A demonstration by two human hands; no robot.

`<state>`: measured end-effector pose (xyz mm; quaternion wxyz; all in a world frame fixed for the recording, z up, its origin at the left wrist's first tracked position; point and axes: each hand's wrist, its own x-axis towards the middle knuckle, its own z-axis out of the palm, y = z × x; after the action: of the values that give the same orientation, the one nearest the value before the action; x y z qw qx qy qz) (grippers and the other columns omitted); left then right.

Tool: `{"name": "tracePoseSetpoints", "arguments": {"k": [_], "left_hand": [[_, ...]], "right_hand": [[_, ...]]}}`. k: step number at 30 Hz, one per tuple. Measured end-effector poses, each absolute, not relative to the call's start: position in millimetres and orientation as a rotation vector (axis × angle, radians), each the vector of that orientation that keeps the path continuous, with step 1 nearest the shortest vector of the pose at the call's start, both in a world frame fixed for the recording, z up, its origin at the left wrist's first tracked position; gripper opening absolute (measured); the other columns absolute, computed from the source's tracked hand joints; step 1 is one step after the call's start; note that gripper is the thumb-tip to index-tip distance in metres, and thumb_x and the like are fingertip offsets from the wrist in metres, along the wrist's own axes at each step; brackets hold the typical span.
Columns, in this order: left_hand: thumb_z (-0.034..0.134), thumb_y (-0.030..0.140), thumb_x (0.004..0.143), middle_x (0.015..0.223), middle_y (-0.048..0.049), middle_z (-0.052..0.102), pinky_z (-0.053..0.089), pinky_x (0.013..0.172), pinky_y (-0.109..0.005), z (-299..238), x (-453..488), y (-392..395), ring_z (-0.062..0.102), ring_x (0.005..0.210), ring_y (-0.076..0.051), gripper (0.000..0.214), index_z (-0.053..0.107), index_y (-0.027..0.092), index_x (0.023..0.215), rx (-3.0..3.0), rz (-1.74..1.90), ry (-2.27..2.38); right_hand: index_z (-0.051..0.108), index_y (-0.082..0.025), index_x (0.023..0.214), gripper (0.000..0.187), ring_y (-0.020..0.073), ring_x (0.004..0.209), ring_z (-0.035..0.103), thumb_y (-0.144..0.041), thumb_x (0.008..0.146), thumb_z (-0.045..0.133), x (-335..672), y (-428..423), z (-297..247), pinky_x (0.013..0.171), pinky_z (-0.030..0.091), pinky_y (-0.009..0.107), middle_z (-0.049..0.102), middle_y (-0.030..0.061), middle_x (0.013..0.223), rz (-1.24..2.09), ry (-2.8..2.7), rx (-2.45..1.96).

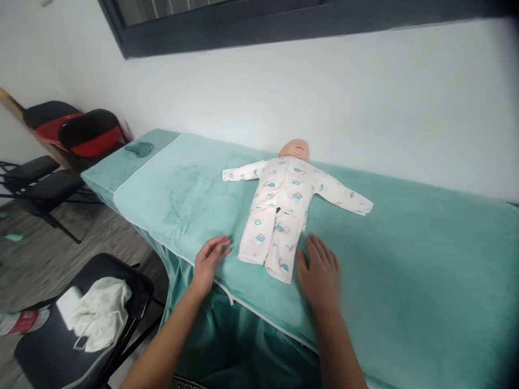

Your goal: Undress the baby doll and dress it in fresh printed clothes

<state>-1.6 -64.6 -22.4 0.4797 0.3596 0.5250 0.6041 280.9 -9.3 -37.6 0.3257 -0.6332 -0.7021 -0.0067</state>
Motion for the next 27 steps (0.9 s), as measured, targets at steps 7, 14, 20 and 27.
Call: {"name": "tracePoseSetpoints", "arguments": {"k": [7,14,20,27], "left_hand": [[0.063,0.047,0.086,0.155,-0.0233,0.049,0.033,0.123,-0.064,-74,-161,-208,0.040,0.150,-0.045,0.044,0.071,0.020,0.119,1.303,0.886,2.633],[0.061,0.062,0.080,0.158,-0.0325,0.039,0.046,0.095,-0.073,-90,-259,-272,0.048,0.137,-0.059,0.084,0.050,0.015,0.149,0.441,0.377,2.960],[0.057,0.056,0.083,0.133,-0.0275,0.063,0.052,0.096,-0.064,-82,-278,-276,0.061,0.127,-0.052,0.079,0.052,0.007,0.145,0.542,0.540,2.965],[0.059,0.051,0.086,0.148,-0.0024,0.058,0.043,0.121,-0.055,-42,-227,-225,0.055,0.141,-0.032,0.066,0.049,0.029,0.147,0.767,1.272,3.021]], "right_hand": [[0.053,-0.021,0.153,0.052,0.0369,0.150,0.046,-0.036,0.105,0.042,276,-81,-49,0.121,0.037,0.061,0.053,0.0143,0.158,-0.074,-1.854,-1.607],[0.051,-0.022,0.154,0.052,0.0374,0.147,0.049,-0.032,0.104,0.047,273,-84,-52,0.120,0.039,0.061,0.053,0.0140,0.158,-0.131,-1.849,-1.600],[0.054,-0.025,0.152,0.050,0.0383,0.145,0.052,-0.033,0.104,0.046,272,-85,-50,0.118,0.040,0.063,0.056,0.0140,0.155,-0.127,-1.828,-1.611],[0.055,-0.035,0.149,0.052,0.0404,0.137,0.058,-0.036,0.098,0.055,274,-85,-47,0.108,0.051,0.067,0.062,0.0126,0.148,0.014,-1.630,-1.477]]}}
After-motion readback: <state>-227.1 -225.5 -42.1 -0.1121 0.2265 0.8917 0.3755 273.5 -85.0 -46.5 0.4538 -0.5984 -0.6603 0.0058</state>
